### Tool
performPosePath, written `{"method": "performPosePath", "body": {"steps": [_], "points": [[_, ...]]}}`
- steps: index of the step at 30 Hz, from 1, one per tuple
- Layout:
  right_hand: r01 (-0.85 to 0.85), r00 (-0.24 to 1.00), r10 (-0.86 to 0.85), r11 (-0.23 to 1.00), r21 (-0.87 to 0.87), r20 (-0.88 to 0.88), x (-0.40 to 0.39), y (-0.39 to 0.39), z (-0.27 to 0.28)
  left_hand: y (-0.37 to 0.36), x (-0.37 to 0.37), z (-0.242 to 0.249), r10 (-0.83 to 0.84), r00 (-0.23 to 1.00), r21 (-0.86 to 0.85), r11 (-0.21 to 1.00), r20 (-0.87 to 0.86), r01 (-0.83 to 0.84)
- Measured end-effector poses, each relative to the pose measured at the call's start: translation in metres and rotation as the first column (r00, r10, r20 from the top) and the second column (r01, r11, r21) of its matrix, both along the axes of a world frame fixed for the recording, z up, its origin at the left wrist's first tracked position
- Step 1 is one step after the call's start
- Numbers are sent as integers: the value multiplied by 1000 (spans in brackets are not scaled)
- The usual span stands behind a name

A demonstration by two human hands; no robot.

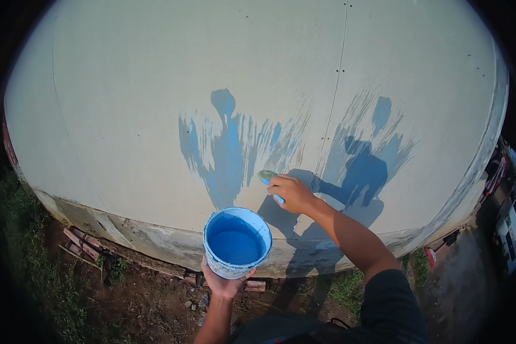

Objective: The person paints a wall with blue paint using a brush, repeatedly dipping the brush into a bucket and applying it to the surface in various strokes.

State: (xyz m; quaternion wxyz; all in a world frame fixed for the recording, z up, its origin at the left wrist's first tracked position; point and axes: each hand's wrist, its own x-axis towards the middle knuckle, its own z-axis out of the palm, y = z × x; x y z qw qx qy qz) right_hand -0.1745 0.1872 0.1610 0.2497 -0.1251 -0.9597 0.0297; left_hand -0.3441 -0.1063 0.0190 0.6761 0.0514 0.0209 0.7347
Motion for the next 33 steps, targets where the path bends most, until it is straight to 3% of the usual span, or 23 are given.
{"method": "performPosePath", "body": {"steps": [5, 7, 8, 10, 13, 15, 17, 18, 20, 23, 25, 28, 31, 32, 33], "points": [[87, 935, 2, 968, 234, -355, -1, 9, 116, -4, -13, 2, 4, 1000, -35, 999, -1, -4], [263, 904, -123, 915, 306, -410, 0, 5, 150, -6, -17, 2, -2, 999, -16, 1000, 39, 2], [266, 905, -129, 915, 304, -406, -1, 3, 154, -8, -18, 1, -6, 999, -19, 1000, 43, 7], [425, 828, -106, 759, 494, -551, -7, -1, 158, -11, -22, 1, 17, 996, -63, 998, 92, -12], [352, 895, -114, 776, 523, -432, -23, 2, 106, -16, -28, 5, 16, 994, -37, 999, 112, -12], [255, 947, -123, 850, 461, -296, -36, -13, 52, -19, -37, 2, 19, 995, -36, 999, 99, -15], [131, 991, -130, 972, 197, -21, -49, -35, 19, -26, -44, -3, 24, 996, -40, 999, 88, -21], [127, 992, -125, 972, 199, -20, -58, -37, 14, -29, -48, -5, 33, 996, -53, 998, 78, -29], [26, 999, -26, 999, 25, -22, -74, -37, 7, -34, -58, -6, 46, 997, -62, 997, 62, -43], [-50, 998, 53, 997, 63, -42, -97, -31, 68, -42, -66, 0, 34, 994, -19, 999, 102, -32], [25, 998, -33, 988, 152, 52, -114, -23, 128, -45, -74, -1, 32, 994, -41, 999, 100, -28], [149, 989, -133, 924, 352, -68, -129, -33, 215, -48, -84, -8, 37, 999, -2, 999, 13, -37], [238, 965, -135, 816, 527, -226, -135, -31, 255, -52, -92, -14, 29, 1000, 6, 1000, 1, -29], [306, 938, -131, 746, 591, -321, -134, -31, 257, -53, -95, -16, 27, 1000, 0, 1000, 4, -27], [312, 940, -142, 727, 612, -311, -133, -30, 250, -55, -96, -18, 34, 999, -17, 999, 4, -34]]}}
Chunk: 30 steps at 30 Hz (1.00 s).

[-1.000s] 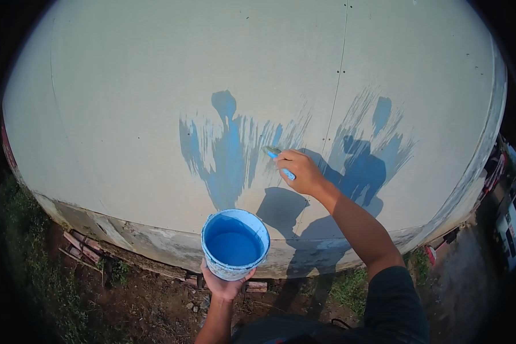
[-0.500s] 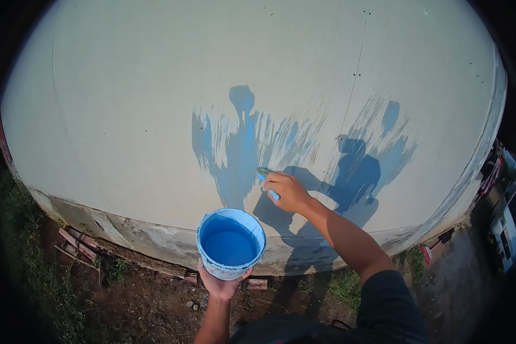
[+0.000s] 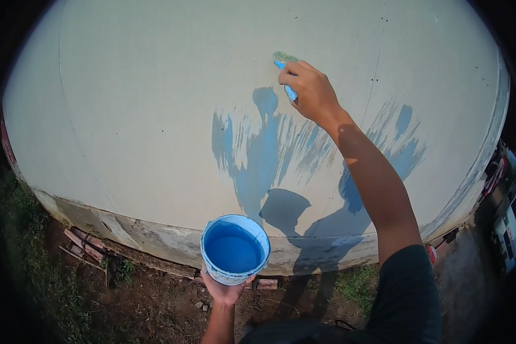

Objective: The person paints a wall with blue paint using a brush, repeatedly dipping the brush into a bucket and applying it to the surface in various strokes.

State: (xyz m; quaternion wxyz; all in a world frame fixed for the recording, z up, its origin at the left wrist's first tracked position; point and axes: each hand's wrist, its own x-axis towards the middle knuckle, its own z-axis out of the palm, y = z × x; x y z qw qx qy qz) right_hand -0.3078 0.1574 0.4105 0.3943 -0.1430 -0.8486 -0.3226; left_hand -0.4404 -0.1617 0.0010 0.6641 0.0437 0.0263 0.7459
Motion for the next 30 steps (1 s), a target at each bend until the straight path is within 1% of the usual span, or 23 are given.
{"method": "performPosePath", "body": {"steps": [1, 3, 5, 7, 8, 9, 10, 11, 12, 13, 14, 15, 16, 17, 19, 20, 22, 23, 25, 27, 29, 30], "points": [[2, 1000, -2, 1000, -2, 4, -2, 3, -18, -2, -1, -2, 7, 1000, -12, 1000, 2, -7], [-20, 988, -5, 987, 159, 155, -5, 16, -79, -4, -5, -5, 2, 1000, 2, 1000, 23, -2], [-81, 965, 56, 993, 87, 258, -3, 8, -149, -9, -7, -6, 2, 999, 14, 1000, 45, -3], [-110, 940, 112, 994, -24, 322, 0, -2, -218, -15, -9, -5, 20, 999, -4, 1000, 50, -20], [-92, 920, 137, 986, -136, 366, 3, -8, -248, -19, -10, -6, 22, 998, -11, 1000, 52, -21], [-71, 899, 167, 968, -241, 406, 2, -17, -260, -22, -13, -6, 28, 999, -31, 999, 16, -28], [-74, 899, 170, 967, -243, 404, 2, -20, -265, -25, -15, -6, 34, 999, -51, 998, -23, -35], [-19, 884, 216, 903, -430, 414, 5, -21, -269, -26, -17, -6, 36, 999, -54, 998, -27, -37], [41, 872, 264, 801, -598, 413, 6, -24, -269, -26, -19, -7, 24, 1000, -33, 999, -20, -25], [39, 874, 265, 798, -601, 409, 8, -26, -259, -27, -20, -5, 9, 1000, -13, 1000, -14, -10], [28, 900, 245, 792, -610, 360, 13, -21, -243, -27, -19, -3, 7, 1000, -16, 1000, -17, -7], [17, 925, 223, 786, -618, 309, 18, -19, -222, -30, -16, 4, 24, 999, -27, 999, 41, -23], [-21, 948, 211, 791, -612, 240, 23, -13, -198, -31, -15, 7, 41, 994, -41, 998, 99, -37], [-58, 965, 199, 796, -602, 170, 30, -9, -174, -33, -16, 4, 37, 995, -47, 998, 98, -32], [-127, 985, 158, 927, -353, 61, 41, -14, -133, -32, -18, -4, 13, 1000, -22, 1000, 5, -13], [-126, 985, 159, 926, -356, 64, 45, -18, -117, -32, -19, -6, 13, 1000, -24, 1000, 9, -13], [-57, 985, 46, 997, -60, -166, 50, -24, -99, -33, -17, -12, 15, 1000, -14, 1000, -13, -15], [-57, 986, 47, 996, -64, -159, 49, -19, -105, -33, -17, -14, 15, 1000, -17, 1000, -6, -15], [-32, 987, 11, 992, -126, -161, 47, -5, -133, -31, -16, -17, 8, 999, -23, 1000, 48, -7], [2, 999, -4, 999, -53, -41, 39, 2, -190, -29, -15, -21, 10, 998, -32, 999, 68, -8], [32, 999, -28, 995, -91, 45, 33, -3, -251, -28, -18, -16, 17, 997, -31, 999, 77, -15], [19, 998, -12, 995, -100, 66, 28, -5, -279, -27, -19, -13, 28, 996, -19, 999, 83, -26]]}}
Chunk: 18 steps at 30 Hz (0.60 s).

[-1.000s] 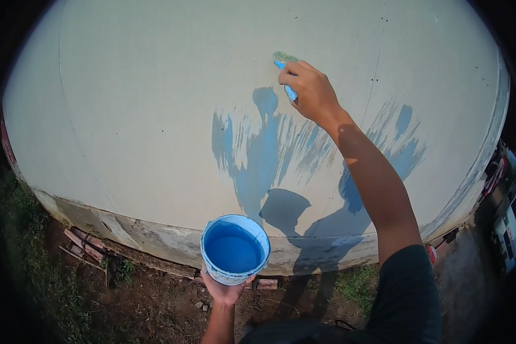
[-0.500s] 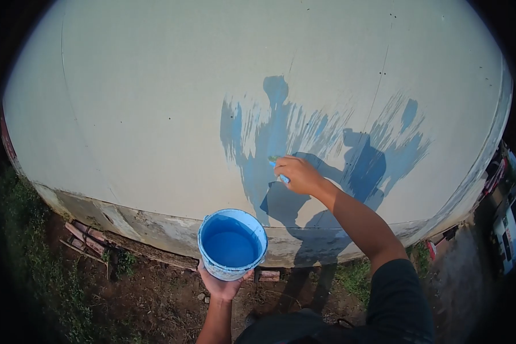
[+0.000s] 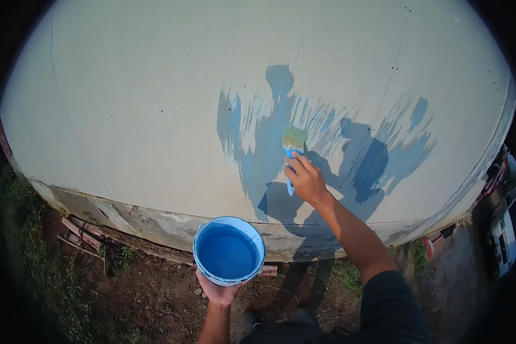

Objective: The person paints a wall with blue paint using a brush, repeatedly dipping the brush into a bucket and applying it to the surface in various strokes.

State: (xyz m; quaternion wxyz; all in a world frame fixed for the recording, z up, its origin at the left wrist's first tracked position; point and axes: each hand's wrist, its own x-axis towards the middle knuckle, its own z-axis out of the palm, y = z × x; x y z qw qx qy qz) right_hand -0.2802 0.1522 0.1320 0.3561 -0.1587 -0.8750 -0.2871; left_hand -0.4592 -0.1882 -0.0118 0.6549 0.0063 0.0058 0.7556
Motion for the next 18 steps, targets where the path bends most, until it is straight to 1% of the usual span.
{"method": "performPosePath", "body": {"steps": [2, 4, 5, 6, 7, 8, 9, 10, 11, 13, 14, 16, 17, 18], "points": [[-15, 999, 17, 999, -36, 45, -9, -10, -48, 3, -2, -2, 14, 1000, 6, 1000, 4, -14], [-14, 997, 19, 998, -67, 70, -17, -16, -86, 5, -5, -7, 81, 995, -112, 990, -65, -88], [-42, 994, 51, 995, -92, 98, -20, -18, -103, 5, -6, -10, 80, 995, -120, 989, -66, -87], [-70, 989, 84, 991, -118, 123, -22, -25, -114, 2, -5, -11, 69, 996, -84, 994, -63, -74], [-66, 989, 82, 990, -129, 125, -23, -29, -126, 1, -4, -15, 56, 997, -52, 997, -54, -59], [-63, 976, 119, 958, -280, 185, -22, -32, -136, 1, -4, -19, 50, 997, -59, 997, -51, -53], [-51, 958, 163, 906, -421, 236, -23, -37, -136, 3, -5, -24, 56, 997, -77, 995, -61, -60], [-83, 962, 204, 852, -518, 181, -22, -41, -135, 5, -4, -28, 61, 996, -93, 993, -71, -67], [-78, 963, 200, 852, -518, 183, -17, -42, -131, 7, -2, -31, 56, 996, -93, 994, -69, -63], [-87, 962, 248, 679, -729, 115, -4, -50, -111, 8, 4, -28, 47, 998, -119, 992, -49, -53], [-85, 963, 242, 682, -727, 114, 3, -51, -100, 10, 7, -24, 42, 998, -115, 992, -51, -48], [-195, 960, 279, 679, -708, 4, 19, -59, -70, 13, 14, -14, -7, 997, -74, 997, -80, 1], [-192, 961, 275, 682, -706, 5, 28, -63, -53, 16, 15, -23, -11, 997, -71, 997, -80, 5], [-237, 959, 274, 656, -717, -67, 35, -69, -31, 24, 15, -40, -39, 999, -42, 998, 14, 39]]}}
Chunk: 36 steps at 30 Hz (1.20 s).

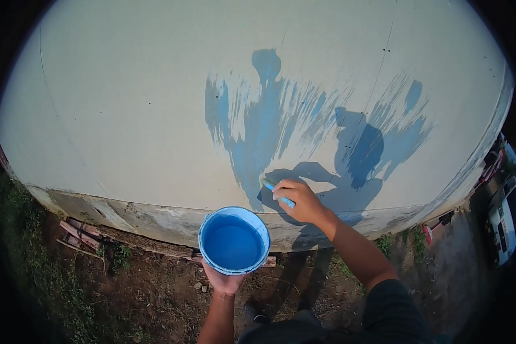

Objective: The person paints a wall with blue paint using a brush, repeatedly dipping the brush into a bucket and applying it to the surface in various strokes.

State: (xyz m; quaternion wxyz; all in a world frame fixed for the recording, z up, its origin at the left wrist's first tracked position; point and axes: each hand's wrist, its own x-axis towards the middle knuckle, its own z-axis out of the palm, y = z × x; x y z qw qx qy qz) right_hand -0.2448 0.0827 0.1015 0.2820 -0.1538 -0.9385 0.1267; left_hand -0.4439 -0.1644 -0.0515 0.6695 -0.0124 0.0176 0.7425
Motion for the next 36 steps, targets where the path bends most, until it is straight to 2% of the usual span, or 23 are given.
{"method": "performPosePath", "body": {"steps": [1, 2, 4, 5, 9, 11, 12, 14, 15, 17, 18, 20, 27, 36], "points": [[-2, 998, -1, 999, -42, -64, 7, -9, 22, 1, 1, -10, -28, 995, 22, 999, 95, 26], [1, 991, -13, 996, -85, -136, 12, -23, 45, -4, 5, -5, -27, 995, 16, 1000, 94, 25], [-11, 970, -26, 988, -151, -241, 20, -41, 88, 3, 15, 10, -10, 998, 26, 1000, -60, 12], [-20, 960, -29, 985, -173, -278, 24, -49, 107, 4, 18, 12, -7, 998, 17, 1000, -60, 9], [-63, 950, 41, 996, -62, -310, 37, -83, 165, 17, 25, 7, -2, 999, -8, 1000, -34, 2], [-350, 874, 231, 909, -225, -427, 36, -93, 173, 19, 28, 10, -12, 997, 3, 1000, -80, 13], [-351, 874, 231, 908, -228, -427, 34, -98, 176, 19, 29, 10, -12, 997, 0, 1000, -80, 12], [-403, 914, 362, 865, -300, -183, 29, -109, 176, 17, 29, 10, 40, 996, -10, 999, -79, -41], [-406, 913, 366, 862, -303, -183, 25, -114, 167, 16, 28, 9, 44, 996, -13, 999, -78, -45], [-351, 935, 342, 848, -398, -97, 13, -124, 139, 12, 27, 6, 79, 990, 3, 997, -119, -80], [-351, 935, 343, 845, -403, -94, 8, -127, 129, 9, 29, 23, 100, 984, -38, 994, -146, -107], [-191, 966, 248, 878, -439, 76, 0, -128, 111, 7, 26, 22, 108, 984, -17, 994, -142, -111], [-195, 974, 227, 890, -412, 29, -8, -120, 81, -4, 20, 27, 171, 969, -34, 983, -179, -180], [-194, 965, 245, 904, -380, 90, -14, -134, 65, -12, 13, 20, 200, 958, -2, 979, -207, -204]]}}
